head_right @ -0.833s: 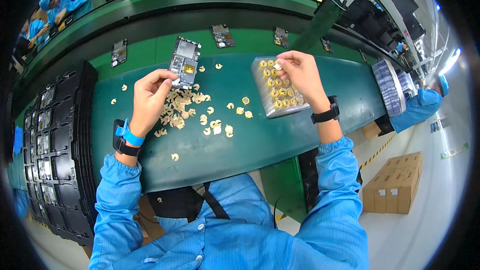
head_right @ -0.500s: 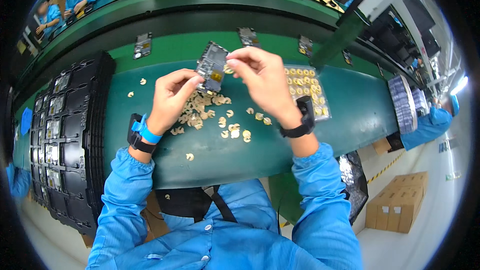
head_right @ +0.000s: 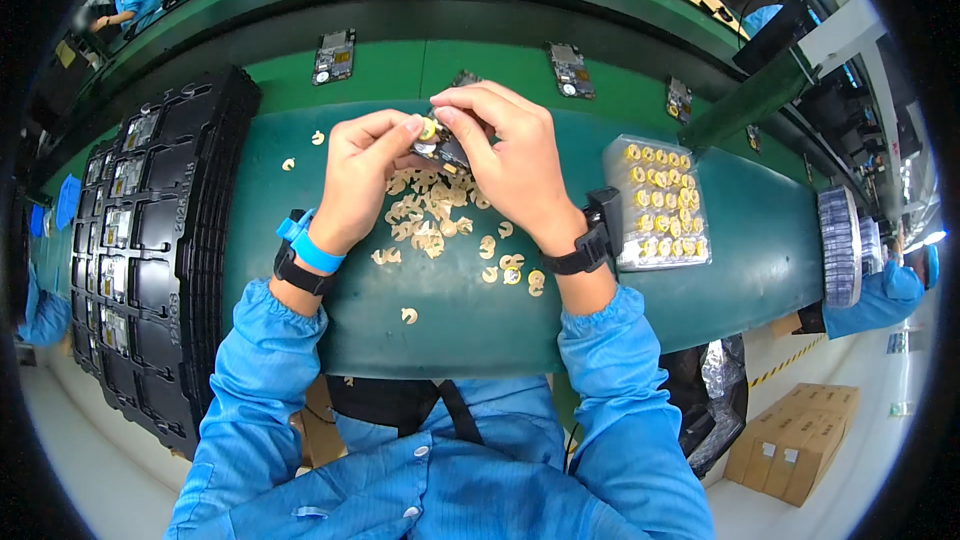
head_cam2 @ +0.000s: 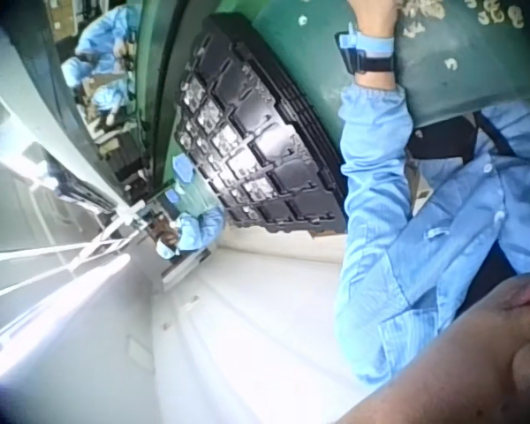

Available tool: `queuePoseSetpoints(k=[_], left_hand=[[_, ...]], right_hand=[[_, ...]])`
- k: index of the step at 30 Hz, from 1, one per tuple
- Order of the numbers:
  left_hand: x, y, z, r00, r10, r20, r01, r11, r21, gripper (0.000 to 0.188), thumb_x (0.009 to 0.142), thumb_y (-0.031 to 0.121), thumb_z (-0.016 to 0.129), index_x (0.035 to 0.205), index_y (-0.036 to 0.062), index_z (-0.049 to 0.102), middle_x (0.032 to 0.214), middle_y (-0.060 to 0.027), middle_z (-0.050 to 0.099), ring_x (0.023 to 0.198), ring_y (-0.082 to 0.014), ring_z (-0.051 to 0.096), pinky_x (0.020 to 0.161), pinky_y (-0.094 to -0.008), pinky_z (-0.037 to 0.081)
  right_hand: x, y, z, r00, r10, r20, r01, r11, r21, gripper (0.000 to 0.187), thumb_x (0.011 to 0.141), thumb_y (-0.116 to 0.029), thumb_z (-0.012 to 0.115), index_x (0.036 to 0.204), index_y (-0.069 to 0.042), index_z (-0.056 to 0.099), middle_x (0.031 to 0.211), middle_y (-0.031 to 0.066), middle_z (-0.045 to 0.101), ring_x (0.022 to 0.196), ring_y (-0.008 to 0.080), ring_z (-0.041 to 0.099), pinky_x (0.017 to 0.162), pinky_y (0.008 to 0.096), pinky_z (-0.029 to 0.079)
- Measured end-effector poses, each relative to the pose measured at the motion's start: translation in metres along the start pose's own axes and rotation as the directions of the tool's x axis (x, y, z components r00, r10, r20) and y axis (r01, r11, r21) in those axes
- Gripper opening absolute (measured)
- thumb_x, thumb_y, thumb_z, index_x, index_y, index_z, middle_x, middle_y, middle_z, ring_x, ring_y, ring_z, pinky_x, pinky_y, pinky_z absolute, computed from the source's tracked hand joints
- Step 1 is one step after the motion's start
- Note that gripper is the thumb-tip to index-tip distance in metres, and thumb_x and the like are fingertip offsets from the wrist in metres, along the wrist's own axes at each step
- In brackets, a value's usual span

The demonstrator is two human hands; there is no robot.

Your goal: The recorder is assembling small electronic components onto a motherboard on a factory assembly line.

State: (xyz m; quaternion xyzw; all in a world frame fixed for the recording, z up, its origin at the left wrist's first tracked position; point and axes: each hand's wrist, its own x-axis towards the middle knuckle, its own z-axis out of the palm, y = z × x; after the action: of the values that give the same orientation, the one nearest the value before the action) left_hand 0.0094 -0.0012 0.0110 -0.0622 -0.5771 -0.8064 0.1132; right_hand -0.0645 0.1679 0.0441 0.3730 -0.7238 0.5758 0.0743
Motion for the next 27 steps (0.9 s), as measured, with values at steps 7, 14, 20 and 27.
queuePoseSetpoints(k=[7,14,20,27], left_hand=[[0.004,0.002,-0.004,0.999,-0.026,-0.027,0.026,0.999,-0.023,0.029,0.105,0.018,0.060,0.101,-0.0079,0.073,0.094,-0.0108,0.073,0.085,-0.0171,0.072,0.077,-0.0319,0.063],[0.001,0.002,0.002,0.996,0.085,-0.022,-0.082,0.992,0.095,0.033,0.107,0.020,0.057,0.105,-0.0080,0.073,0.097,-0.0107,0.074,0.086,-0.0163,0.071,0.079,-0.0320,0.062],[0.000,0.002,0.005,0.977,0.207,-0.043,-0.193,0.957,0.218,0.024,0.104,0.015,0.063,0.106,-0.0064,0.074,0.095,-0.0078,0.075,0.086,-0.0117,0.069,0.078,-0.0279,0.059],[0.000,0.001,0.003,0.960,0.262,-0.094,-0.210,0.902,0.376,0.018,0.100,0.011,0.068,0.103,-0.0047,0.075,0.086,-0.0025,0.074,0.079,-0.0051,0.065,0.070,-0.0217,0.053]], right_hand=[[0.000,0.009,-0.003,0.864,-0.466,0.191,0.503,0.808,-0.306,0.017,0.086,-0.008,0.077,0.102,-0.004,0.072,0.095,0.0096,0.070,0.087,0.0295,0.067,0.079,0.0395,0.056],[-0.004,0.012,0.001,0.869,-0.481,0.111,0.489,0.808,-0.328,0.014,0.087,-0.006,0.075,0.101,-0.003,0.073,0.094,0.0109,0.070,0.087,0.0286,0.068,0.074,0.0366,0.056],[-0.008,0.005,0.005,0.990,-0.129,-0.055,0.127,0.991,-0.041,0.014,0.089,-0.009,0.077,0.101,-0.001,0.078,0.093,0.0074,0.071,0.084,0.0165,0.066,0.070,0.0287,0.050],[-0.008,0.008,0.005,0.990,-0.134,-0.031,0.133,0.990,-0.038,0.012,0.089,-0.007,0.075,0.098,0.000,0.078,0.089,0.0089,0.072,0.079,0.0161,0.066,0.068,0.0290,0.050]])
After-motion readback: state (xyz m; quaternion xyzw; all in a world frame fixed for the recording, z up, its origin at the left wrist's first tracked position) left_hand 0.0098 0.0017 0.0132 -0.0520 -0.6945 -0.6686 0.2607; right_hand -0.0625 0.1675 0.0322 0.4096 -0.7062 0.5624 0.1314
